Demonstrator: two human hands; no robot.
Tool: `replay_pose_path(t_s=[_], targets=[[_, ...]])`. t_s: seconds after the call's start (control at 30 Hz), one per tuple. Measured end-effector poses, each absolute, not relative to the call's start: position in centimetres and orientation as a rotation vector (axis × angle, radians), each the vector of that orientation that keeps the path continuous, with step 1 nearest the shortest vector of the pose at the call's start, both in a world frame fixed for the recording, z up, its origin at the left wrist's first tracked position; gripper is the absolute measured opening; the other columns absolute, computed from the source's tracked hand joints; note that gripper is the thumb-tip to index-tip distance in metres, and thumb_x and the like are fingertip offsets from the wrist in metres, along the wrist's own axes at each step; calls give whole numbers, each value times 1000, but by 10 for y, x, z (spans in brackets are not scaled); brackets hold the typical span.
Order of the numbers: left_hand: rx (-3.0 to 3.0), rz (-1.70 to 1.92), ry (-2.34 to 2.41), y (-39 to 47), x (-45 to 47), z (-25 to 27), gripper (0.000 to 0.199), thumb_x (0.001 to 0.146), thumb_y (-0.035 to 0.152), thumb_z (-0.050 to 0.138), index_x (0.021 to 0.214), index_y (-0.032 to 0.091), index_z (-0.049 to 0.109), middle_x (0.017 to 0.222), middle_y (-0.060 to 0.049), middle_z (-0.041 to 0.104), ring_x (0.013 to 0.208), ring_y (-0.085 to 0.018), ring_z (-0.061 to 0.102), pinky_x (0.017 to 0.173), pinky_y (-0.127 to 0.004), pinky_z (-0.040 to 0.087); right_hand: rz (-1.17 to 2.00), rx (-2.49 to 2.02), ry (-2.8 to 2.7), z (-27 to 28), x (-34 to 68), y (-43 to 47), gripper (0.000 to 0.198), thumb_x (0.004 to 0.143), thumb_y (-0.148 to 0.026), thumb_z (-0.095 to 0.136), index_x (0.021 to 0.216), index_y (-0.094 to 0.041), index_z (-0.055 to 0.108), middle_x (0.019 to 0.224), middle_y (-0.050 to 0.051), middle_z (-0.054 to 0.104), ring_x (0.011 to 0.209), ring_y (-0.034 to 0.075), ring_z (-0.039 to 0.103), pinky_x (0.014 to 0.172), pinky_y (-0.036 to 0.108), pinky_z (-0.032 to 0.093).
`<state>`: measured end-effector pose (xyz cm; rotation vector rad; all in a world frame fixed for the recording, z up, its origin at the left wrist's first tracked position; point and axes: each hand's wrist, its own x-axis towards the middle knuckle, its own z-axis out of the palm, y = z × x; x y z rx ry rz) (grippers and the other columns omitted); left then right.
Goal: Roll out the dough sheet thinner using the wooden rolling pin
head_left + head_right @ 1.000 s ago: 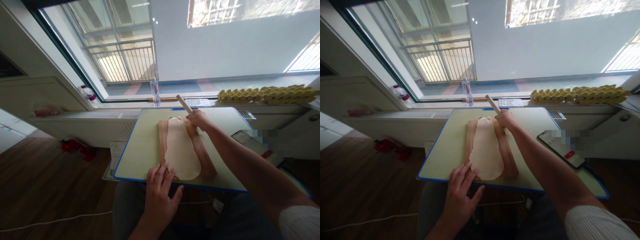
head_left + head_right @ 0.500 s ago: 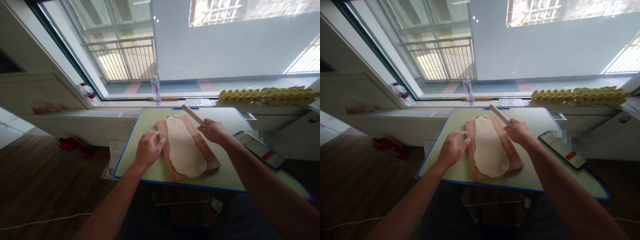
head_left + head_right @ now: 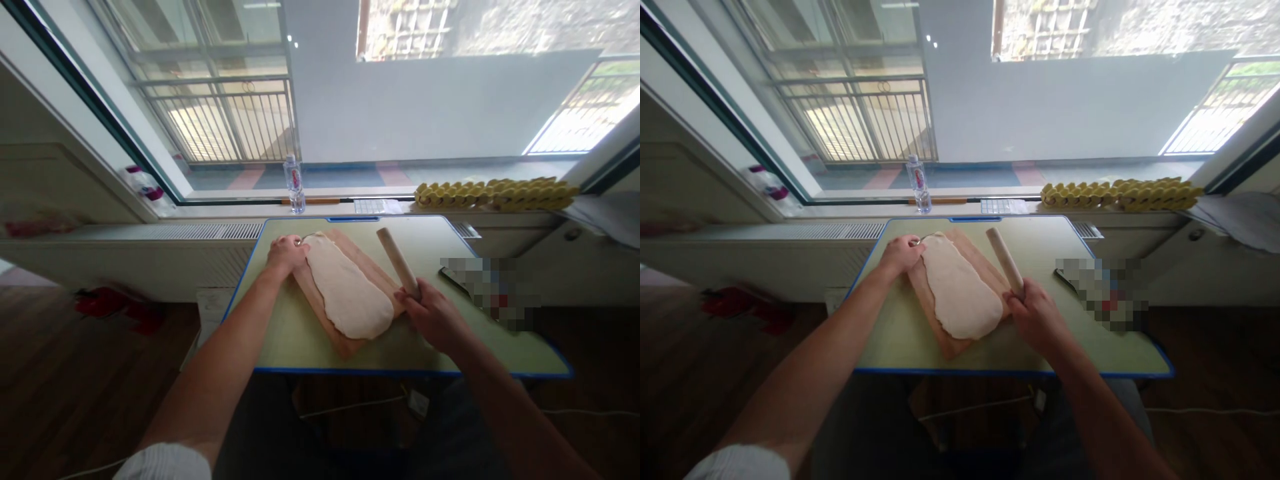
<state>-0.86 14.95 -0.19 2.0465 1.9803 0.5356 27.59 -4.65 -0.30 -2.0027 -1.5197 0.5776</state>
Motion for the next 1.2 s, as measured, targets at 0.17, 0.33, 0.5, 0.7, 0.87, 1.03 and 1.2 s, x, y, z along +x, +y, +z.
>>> replay_pose_path(t_s=[0.17,0.33,0.5,0.7,0.87,1.03,1.2], targets=[[2012,528,2086,102,-37,3,48,94,47,61,130,17,72,122,-17,77,119,-32,69,105,-39,52,417,-2106,-1558,2,288,2,21,92,-42,54,92,-23,61,83,8,68,78,23,61,65,31,39],[1931,561,2141,15,-56,1,52,94,52,60,135,20,66,106,-10,78,102,-30,73,93,-39,55,470,-2067,-1688,2,299,25,19,92,-41,59,93,-22,63,87,7,71,76,20,60,64,28,38],[1914,474,2168,-53,-55,7,50,96,51,60,136,22,64,96,-6,77,92,-27,74,83,-36,55,472,-2006,-1852,3,303,37,17,92,-41,62,93,-24,63,88,4,71,76,19,60,62,27,35],[2213,574,2150,-62,-33,26,44,99,49,58,132,21,68,119,-11,78,112,-33,71,98,-47,54,226,-1984,-1969,18,301,19,16,96,-37,59,103,-24,66,104,7,72,88,22,62,70,30,40],[2595,524,1406,-53,15,14,49,105,51,52,147,27,60,154,-7,62,145,-29,53,126,-52,37,13,-1901,-2051,27,270,-14,26,99,-34,58,121,-28,71,120,8,73,109,28,62,87,36,45],[2543,404,1410,-61,30,-11,56,107,59,42,156,34,51,165,-5,51,156,-32,40,131,-65,22,53,-1870,-2090,20,251,-28,31,99,-33,61,127,-31,73,130,6,74,117,28,62,99,40,43],[2528,442,1345,-66,24,-15,64,105,62,45,158,27,50,167,-9,49,158,-31,37,131,-61,24,98,-1897,-2089,14,247,-32,33,97,-31,62,128,-31,74,130,5,75,117,28,63,101,41,42]])
